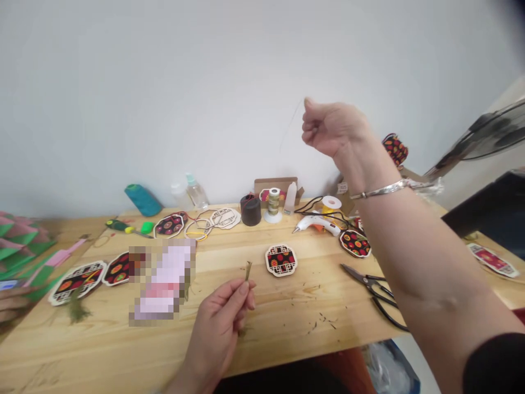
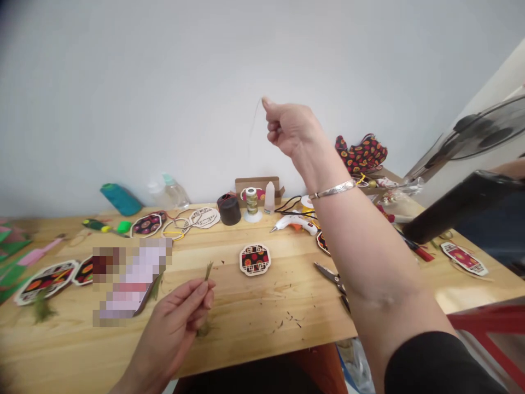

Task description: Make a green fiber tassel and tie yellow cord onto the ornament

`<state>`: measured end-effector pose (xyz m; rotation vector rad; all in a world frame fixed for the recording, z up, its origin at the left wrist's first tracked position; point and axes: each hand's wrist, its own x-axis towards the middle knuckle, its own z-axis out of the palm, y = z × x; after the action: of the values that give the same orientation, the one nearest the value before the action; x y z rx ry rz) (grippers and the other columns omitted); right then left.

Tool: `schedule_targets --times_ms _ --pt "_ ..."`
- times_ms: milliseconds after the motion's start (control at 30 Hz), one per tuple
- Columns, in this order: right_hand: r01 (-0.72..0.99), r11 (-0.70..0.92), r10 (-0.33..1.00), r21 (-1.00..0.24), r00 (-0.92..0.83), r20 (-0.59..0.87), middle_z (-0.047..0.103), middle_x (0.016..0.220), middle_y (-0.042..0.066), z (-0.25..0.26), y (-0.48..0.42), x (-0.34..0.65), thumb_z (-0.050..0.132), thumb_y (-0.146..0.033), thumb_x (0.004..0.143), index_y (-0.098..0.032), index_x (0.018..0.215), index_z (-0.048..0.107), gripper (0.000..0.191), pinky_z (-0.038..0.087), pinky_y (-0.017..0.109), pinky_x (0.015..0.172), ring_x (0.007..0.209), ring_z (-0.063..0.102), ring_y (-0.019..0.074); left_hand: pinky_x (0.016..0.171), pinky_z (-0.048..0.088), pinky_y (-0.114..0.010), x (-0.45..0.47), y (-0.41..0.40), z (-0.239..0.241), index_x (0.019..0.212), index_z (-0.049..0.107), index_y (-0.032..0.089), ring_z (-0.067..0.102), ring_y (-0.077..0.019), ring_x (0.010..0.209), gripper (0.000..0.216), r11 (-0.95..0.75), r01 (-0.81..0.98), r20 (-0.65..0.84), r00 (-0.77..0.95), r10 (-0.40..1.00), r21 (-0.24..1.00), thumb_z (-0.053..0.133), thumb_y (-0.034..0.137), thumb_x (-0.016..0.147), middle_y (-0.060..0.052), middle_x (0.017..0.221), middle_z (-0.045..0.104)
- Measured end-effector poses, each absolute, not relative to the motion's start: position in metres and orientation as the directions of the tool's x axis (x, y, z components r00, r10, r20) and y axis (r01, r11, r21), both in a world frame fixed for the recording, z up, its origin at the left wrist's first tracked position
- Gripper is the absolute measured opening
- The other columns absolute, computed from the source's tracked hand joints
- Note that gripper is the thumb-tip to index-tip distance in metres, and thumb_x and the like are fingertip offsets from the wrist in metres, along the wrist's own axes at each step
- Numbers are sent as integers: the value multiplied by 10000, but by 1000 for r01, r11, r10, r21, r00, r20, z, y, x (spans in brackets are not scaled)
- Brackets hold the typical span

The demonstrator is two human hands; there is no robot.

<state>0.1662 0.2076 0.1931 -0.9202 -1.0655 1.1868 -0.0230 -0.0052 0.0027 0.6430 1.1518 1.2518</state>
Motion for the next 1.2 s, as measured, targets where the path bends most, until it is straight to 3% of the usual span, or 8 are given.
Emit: schedule_targets --times_ms 167,333,467,567,700,867,1067,1200 --pt "-216 394 918 -893 45 394 408 516 -89 236 167 192 565 -193 833 -141 573 474 280 304 184 514 535 402 -2 393 228 -149 -19 -2 7 756 696 125 337 -35 457 196 243 -393 -304 -100 947 887 745 299 681 -5 584 571" --pt "79 695 719 -715 -77 691 534 627 -37 219 96 219 574 -308 826 -170 607 591 259 389 273 599 632 503 76 393 234 -165 -21 3 21 776 704 116 281 -44 450 173 152 -381 -219 -140 966 912 704 283 730 17 514 521" --pt "322 531 822 -784 -422 382 599 685 -3 158 50 216 632 -205 800 -207 664 636 136 427 276 575 645 541 123 409 244 -173 -13 7 40 798 695 149 262 -45 467 87 11 -407 -90 -177 980 913 668 225 765 -15 639 617" --pt "474 640 717 -605 -651 248 583 746 6 113 34 209 592 -153 824 -200 702 640 139 429 287 679 738 530 134 405 224 -195 10 11 44 786 691 146 253 -47 452 95 52 -372 -88 -79 993 927 655 232 769 -16 607 611" --pt "548 749 638 -373 -749 179 561 787 46 78 31 207 494 -106 867 -168 736 627 197 385 311 723 801 465 167 387 183 -200 40 12 29 747 687 143 282 -46 419 120 237 -318 -220 88 971 918 670 261 735 6 519 549" --pt "576 770 631 -277 -750 195 541 786 44 58 43 215 484 -124 876 -173 744 622 197 345 323 738 801 425 176 378 154 -186 51 9 11 720 671 137 288 -36 399 126 388 -285 -354 165 921 877 670 264 723 -19 510 575" --pt "624 673 739 -396 -558 377 560 824 55 36 53 219 485 -168 881 -180 749 623 192 359 340 782 853 456 188 372 222 -155 47 11 10 678 688 124 354 -51 446 114 390 -286 -369 126 921 875 712 236 669 27 477 448" --pt "467 324 925 -822 26 379 581 761 35 12 41 217 528 -249 862 -203 759 626 149 404 319 684 733 505 162 379 218 -150 42 13 9 693 687 118 336 -39 437 146 388 -285 -377 96 921 876 707 262 690 38 476 438"
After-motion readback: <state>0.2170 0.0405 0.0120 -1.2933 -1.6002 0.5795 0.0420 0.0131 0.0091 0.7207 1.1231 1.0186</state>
